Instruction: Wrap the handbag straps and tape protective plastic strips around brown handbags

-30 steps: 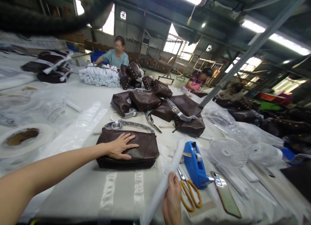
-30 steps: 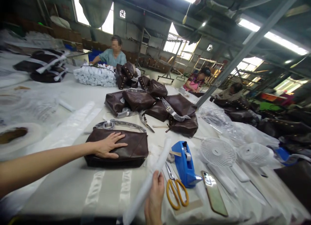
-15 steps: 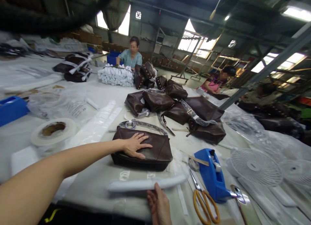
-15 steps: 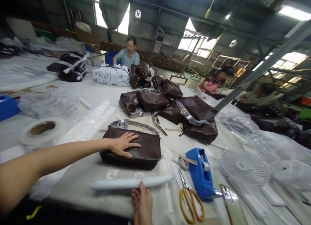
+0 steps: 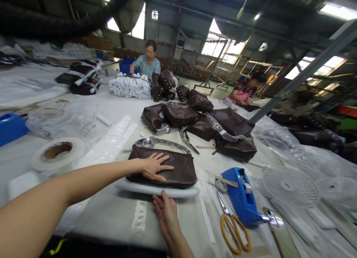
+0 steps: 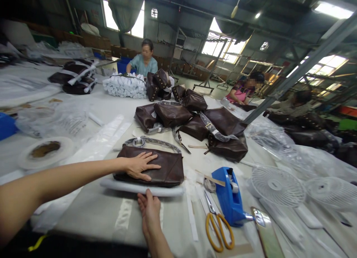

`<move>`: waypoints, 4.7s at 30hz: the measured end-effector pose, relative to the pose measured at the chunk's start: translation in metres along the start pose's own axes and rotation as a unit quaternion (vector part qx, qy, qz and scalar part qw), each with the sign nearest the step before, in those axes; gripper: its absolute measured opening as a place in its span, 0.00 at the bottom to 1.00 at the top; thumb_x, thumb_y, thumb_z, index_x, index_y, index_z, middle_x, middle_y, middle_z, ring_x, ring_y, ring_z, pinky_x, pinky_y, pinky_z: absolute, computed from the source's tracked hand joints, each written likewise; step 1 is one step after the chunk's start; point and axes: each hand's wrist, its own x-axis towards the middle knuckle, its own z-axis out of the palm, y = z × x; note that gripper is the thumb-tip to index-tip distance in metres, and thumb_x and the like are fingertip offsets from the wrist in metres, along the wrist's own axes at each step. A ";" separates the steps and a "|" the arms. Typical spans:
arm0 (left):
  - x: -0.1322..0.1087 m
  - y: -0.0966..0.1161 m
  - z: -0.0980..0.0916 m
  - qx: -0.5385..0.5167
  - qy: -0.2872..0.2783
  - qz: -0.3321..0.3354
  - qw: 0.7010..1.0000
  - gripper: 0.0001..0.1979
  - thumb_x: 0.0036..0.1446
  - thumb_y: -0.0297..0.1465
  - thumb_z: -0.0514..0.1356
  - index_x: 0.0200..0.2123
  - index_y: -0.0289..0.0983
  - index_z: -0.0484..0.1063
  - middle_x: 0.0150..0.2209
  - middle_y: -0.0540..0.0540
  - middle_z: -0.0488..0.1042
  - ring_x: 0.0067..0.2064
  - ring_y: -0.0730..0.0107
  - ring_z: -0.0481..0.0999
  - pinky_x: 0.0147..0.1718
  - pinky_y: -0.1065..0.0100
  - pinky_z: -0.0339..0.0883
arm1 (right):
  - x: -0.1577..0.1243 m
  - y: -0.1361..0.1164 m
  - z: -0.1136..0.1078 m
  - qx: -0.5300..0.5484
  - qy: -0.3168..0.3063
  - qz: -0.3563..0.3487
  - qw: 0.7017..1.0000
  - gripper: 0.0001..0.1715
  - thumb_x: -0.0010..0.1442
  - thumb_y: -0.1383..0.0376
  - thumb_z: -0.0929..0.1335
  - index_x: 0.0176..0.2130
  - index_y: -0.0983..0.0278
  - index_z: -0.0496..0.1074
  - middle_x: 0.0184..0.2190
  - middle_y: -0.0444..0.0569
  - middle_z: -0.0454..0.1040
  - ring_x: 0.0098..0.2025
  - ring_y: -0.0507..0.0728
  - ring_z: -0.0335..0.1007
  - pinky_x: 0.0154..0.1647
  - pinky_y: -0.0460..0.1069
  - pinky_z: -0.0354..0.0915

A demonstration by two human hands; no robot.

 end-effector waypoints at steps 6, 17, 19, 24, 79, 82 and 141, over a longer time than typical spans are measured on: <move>-0.004 0.009 0.003 0.033 0.002 -0.012 0.999 0.37 0.58 0.57 0.47 0.67 0.54 0.43 0.70 0.38 0.29 0.68 0.31 0.32 0.60 0.34 0.36 | 0.017 -0.002 -0.001 0.004 -0.003 0.017 1.000 0.17 0.41 0.62 0.76 0.29 0.64 0.68 0.29 0.47 0.78 0.34 0.54 0.77 0.32 0.44 0.68; -0.009 0.041 0.065 0.242 0.097 -0.076 0.962 0.60 0.38 0.41 0.72 0.68 0.43 0.39 0.70 0.35 0.31 0.67 0.29 0.30 0.58 0.29 0.37 | 0.011 0.017 -0.017 -0.073 -0.027 -0.103 0.992 0.14 0.42 0.64 0.75 0.32 0.64 0.73 0.28 0.45 0.78 0.30 0.53 0.73 0.29 0.44 0.64; -0.010 0.040 0.073 0.258 0.116 -0.073 0.956 0.57 0.40 0.37 0.71 0.68 0.45 0.40 0.70 0.37 0.31 0.67 0.30 0.29 0.59 0.30 0.37 | 0.004 0.010 -0.038 -0.166 -0.038 -0.150 0.974 0.13 0.42 0.68 0.74 0.33 0.64 0.76 0.28 0.45 0.78 0.28 0.53 0.72 0.29 0.45 0.63; -0.012 0.035 0.082 0.269 0.120 -0.064 0.954 0.54 0.43 0.30 0.69 0.68 0.50 0.40 0.70 0.38 0.33 0.67 0.32 0.27 0.59 0.31 0.34 | -0.001 -0.066 -0.101 -0.435 0.087 -0.342 0.828 0.12 0.55 0.63 0.66 0.38 0.62 0.77 0.25 0.46 0.76 0.28 0.56 0.72 0.33 0.49 0.65; -0.016 0.027 0.007 0.067 -0.040 0.014 0.997 0.37 0.56 0.52 0.56 0.66 0.59 0.45 0.71 0.40 0.31 0.67 0.25 0.34 0.55 0.27 0.40 | 0.041 -0.063 -0.094 -0.656 -0.025 -0.663 0.360 0.16 0.67 0.70 0.59 0.49 0.64 0.71 0.41 0.53 0.75 0.46 0.58 0.65 0.58 0.61 0.48; -0.018 0.032 0.011 0.079 -0.027 0.011 0.996 0.41 0.53 0.53 0.59 0.66 0.57 0.44 0.71 0.39 0.30 0.67 0.25 0.34 0.55 0.27 0.40 | 0.043 -0.066 -0.098 -0.644 -0.017 -0.677 0.354 0.15 0.67 0.71 0.59 0.45 0.64 0.72 0.40 0.52 0.75 0.46 0.57 0.65 0.59 0.62 0.49; -0.016 0.030 0.101 0.235 0.258 0.026 0.937 0.41 0.56 0.26 0.61 0.64 0.63 0.46 0.70 0.42 0.39 0.67 0.35 0.48 0.56 0.30 0.47 | 0.095 -0.121 -0.013 -0.686 -0.224 -0.612 0.324 0.12 0.64 0.60 0.61 0.33 0.64 0.65 0.32 0.50 0.65 0.35 0.57 0.58 0.37 0.53 0.58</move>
